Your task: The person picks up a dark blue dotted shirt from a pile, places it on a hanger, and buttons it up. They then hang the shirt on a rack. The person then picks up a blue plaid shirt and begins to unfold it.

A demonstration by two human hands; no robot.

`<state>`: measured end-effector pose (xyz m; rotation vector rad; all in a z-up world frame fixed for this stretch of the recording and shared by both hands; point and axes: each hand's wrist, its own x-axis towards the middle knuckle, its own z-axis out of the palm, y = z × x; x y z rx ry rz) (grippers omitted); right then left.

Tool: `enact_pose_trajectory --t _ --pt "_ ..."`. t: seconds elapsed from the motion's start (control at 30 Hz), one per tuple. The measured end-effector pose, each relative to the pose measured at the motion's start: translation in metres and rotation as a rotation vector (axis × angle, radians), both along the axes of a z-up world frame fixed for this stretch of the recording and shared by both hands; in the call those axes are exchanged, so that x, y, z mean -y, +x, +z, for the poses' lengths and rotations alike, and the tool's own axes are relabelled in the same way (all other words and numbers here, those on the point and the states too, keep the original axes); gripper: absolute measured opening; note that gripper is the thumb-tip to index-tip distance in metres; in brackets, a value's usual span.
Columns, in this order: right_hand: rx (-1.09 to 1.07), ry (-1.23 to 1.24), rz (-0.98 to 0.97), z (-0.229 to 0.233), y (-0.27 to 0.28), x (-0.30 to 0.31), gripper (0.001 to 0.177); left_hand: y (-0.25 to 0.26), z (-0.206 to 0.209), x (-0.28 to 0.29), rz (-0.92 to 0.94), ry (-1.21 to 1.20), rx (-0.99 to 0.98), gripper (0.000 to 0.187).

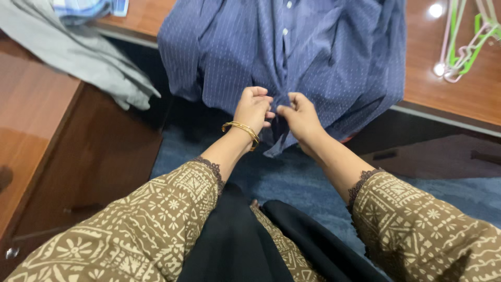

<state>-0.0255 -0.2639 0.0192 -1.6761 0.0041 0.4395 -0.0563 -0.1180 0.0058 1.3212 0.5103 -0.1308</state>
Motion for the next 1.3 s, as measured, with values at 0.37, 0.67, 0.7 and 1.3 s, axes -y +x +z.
enact_pose_trajectory --t 0.37,0.67,0.7,1.3 --pt "-0.122 0.218 -0.06 0.012 -0.02 0.013 0.023 -0.025 -0.058 0.006 -0.106 0.791 0.171 0.035" --pt "-0.08 -0.093 -0.14 -0.024 -0.025 0.047 0.036 -0.017 -0.046 -0.023 0.072 0.431 0.038 0.02" --pt "-0.068 -0.192 -0.157 -0.03 -0.026 0.05 0.034 -0.018 -0.044 -0.028 0.056 0.437 0.039 0.02" --pt "0.38 -0.22 -0.11 0.002 0.007 0.063 0.012 -0.005 -0.039 -0.046 -0.361 0.962 0.106 0.032"
